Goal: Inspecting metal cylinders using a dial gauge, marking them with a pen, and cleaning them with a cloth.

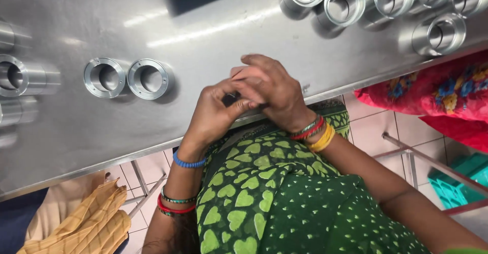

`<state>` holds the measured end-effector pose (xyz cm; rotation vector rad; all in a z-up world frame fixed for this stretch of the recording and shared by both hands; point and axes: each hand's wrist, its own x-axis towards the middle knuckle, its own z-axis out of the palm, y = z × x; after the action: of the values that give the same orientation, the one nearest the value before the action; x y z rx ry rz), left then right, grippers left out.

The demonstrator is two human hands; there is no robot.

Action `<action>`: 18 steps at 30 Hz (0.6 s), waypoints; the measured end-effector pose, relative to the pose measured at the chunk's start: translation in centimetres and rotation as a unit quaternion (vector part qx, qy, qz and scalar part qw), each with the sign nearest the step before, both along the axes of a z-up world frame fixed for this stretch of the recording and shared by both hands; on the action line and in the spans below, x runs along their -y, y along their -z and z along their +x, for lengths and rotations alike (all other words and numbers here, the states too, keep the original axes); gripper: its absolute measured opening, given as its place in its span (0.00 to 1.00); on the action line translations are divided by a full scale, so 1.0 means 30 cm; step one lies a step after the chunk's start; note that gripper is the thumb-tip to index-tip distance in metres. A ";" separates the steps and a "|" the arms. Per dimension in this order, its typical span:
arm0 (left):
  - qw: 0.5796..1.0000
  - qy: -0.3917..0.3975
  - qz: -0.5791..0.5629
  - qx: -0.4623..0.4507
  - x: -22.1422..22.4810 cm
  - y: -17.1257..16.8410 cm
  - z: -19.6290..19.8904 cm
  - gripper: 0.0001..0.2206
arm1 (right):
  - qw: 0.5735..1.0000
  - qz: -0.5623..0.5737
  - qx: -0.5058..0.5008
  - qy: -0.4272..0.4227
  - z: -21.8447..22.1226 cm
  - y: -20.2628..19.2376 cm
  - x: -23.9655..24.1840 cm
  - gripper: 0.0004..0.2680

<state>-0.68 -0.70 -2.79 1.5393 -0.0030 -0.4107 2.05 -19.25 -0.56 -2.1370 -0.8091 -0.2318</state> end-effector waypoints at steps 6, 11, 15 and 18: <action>0.988 0.035 -0.053 0.139 -0.011 0.007 -0.019 0.13 | 0.820 0.294 -0.491 -0.022 0.016 0.133 0.056 0.18; 0.980 0.089 -0.136 -0.113 0.041 -0.028 0.024 0.15 | 0.991 -0.081 -0.093 0.049 -0.025 -0.024 0.070 0.22; 0.993 0.076 -0.078 0.036 0.047 -0.019 0.034 0.15 | 0.948 0.146 -0.278 0.045 -0.032 0.085 0.111 0.19; 0.983 0.075 -0.005 0.169 0.034 -0.007 0.039 0.14 | 0.733 0.371 -0.569 0.027 -0.013 0.083 0.107 0.22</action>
<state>0.48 -1.71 -2.57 1.5882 -0.3870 -0.2619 1.67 -22.47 -3.06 -1.1408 0.1176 0.6136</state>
